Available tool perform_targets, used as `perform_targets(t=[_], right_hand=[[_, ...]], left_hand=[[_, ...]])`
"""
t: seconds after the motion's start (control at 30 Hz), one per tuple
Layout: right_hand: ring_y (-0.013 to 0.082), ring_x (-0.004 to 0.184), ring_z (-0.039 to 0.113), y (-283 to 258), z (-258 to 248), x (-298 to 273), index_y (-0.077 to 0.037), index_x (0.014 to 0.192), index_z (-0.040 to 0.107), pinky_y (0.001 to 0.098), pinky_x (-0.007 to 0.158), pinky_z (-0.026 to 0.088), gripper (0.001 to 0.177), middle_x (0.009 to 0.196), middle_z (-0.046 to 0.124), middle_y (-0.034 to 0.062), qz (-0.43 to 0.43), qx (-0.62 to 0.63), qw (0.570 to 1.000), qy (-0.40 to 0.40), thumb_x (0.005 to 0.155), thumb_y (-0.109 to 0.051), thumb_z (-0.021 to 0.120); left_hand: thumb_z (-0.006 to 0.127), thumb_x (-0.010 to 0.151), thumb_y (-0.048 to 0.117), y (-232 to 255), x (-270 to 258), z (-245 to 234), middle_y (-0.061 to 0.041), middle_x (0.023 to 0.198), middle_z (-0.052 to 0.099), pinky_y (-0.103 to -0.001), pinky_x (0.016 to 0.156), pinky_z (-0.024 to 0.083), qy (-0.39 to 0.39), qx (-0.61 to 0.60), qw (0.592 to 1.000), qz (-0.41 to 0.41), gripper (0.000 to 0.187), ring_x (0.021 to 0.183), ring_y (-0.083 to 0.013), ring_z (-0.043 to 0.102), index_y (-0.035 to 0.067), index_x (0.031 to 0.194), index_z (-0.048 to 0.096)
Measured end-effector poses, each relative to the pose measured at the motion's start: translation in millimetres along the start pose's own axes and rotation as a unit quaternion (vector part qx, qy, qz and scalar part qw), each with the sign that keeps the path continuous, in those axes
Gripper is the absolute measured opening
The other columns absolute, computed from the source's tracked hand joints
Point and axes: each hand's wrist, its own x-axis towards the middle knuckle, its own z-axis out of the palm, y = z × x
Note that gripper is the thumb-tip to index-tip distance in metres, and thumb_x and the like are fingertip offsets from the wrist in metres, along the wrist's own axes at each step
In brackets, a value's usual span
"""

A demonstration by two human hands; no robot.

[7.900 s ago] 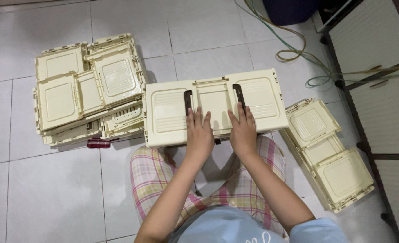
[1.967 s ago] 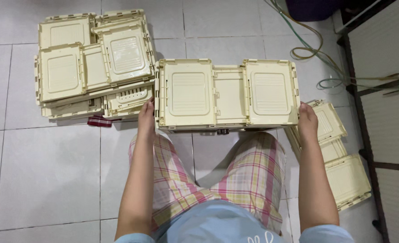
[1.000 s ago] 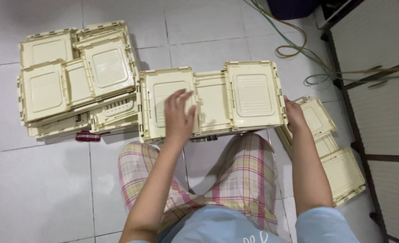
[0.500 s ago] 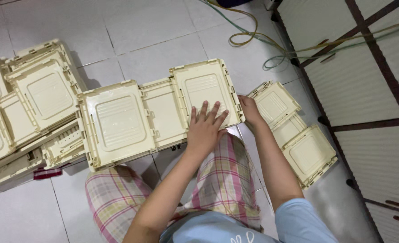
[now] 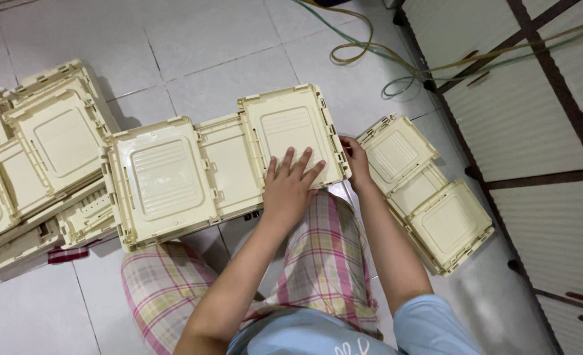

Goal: The person assembles a beige foldable plastic crate by unfolding its sides, inserting a bottom panel, and closing the lid. The person repeats the process with a second crate, stacking the finished units.

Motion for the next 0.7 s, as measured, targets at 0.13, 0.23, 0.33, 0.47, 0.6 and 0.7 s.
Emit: perform_targets(t=[0.13, 0.23, 0.33, 0.47, 0.6, 0.7], right_hand=[[0.0156, 0.105, 0.068, -22.9, 2.7, -14.5, 0.002, 0.127, 0.069, 0.0298, 0.093, 0.054, 0.034, 0.119, 0.073, 0.0115, 0.010, 0.036, 0.999, 0.026, 0.108, -0.022, 0.053], [0.0171, 0.111, 0.068, -45.0, 2.9, -12.4, 0.002, 0.132, 0.066, 0.0292, 0.099, 0.053, 0.039, 0.125, 0.072, 0.0119, 0.025, 0.053, 0.998, 0.020, 0.109, -0.024, 0.048], [0.0183, 0.121, 0.064, -62.9, 9.3, -9.5, 0.005, 0.137, 0.060, 0.0294, 0.104, 0.048, 0.042, 0.133, 0.069, 0.0116, 0.005, -0.012, 1.000, 0.006, 0.109, -0.024, 0.049], [0.0249, 0.124, 0.063, -87.2, 29.1, -10.6, 0.002, 0.146, 0.050, 0.0335, 0.103, 0.047, 0.055, 0.134, 0.065, 0.0171, -0.016, -0.108, 0.994, -0.018, 0.103, -0.031, 0.059], [0.0351, 0.112, 0.069, -111.4, 38.2, -22.7, -0.001, 0.142, 0.055, 0.0407, 0.096, 0.051, 0.060, 0.119, 0.071, 0.0237, 0.011, -0.301, 0.953, 0.013, 0.097, -0.040, 0.063], [0.0416, 0.103, 0.070, -124.0, 47.0, -28.5, -0.001, 0.134, 0.060, 0.0466, 0.091, 0.053, 0.057, 0.107, 0.073, 0.0264, 0.031, -0.370, 0.928, 0.028, 0.096, -0.043, 0.063]], left_hand=[[0.074, 0.084, 0.037, -6.4, -0.6, -5.0, -0.007, 0.160, 0.040, -0.059, 0.119, 0.024, -0.008, -0.065, 0.998, 0.006, 0.066, 0.149, -0.0355, 0.032, 0.028, 0.146, 0.052], [0.071, 0.091, 0.040, -22.4, 1.3, -17.3, -0.013, 0.161, 0.038, -0.056, 0.122, 0.024, 0.010, -0.135, 0.991, 0.004, 0.060, 0.151, -0.0375, 0.029, 0.018, 0.144, 0.054], [0.065, 0.098, 0.043, -56.6, -5.6, -36.1, -0.016, 0.160, 0.039, -0.055, 0.123, 0.023, 0.044, -0.106, 0.993, -0.033, 0.056, 0.152, -0.0377, 0.028, 0.014, 0.144, 0.055], [0.061, 0.101, 0.044, -127.8, -33.9, -73.2, -0.016, 0.159, 0.043, -0.055, 0.124, 0.023, 0.112, -0.022, 0.985, -0.132, 0.056, 0.151, -0.0387, 0.030, 0.011, 0.146, 0.054], [0.063, 0.100, 0.044, -196.3, -85.6, -99.3, -0.028, 0.156, 0.040, -0.058, 0.117, 0.023, 0.114, 0.011, 0.942, -0.314, 0.066, 0.147, -0.0459, 0.028, 0.002, 0.148, 0.048], [0.063, 0.101, 0.046, -230.4, -127.9, -93.0, -0.034, 0.153, 0.041, -0.055, 0.116, 0.031, 0.128, 0.014, 0.913, -0.388, 0.077, 0.143, -0.0484, 0.037, -0.008, 0.151, 0.041]])
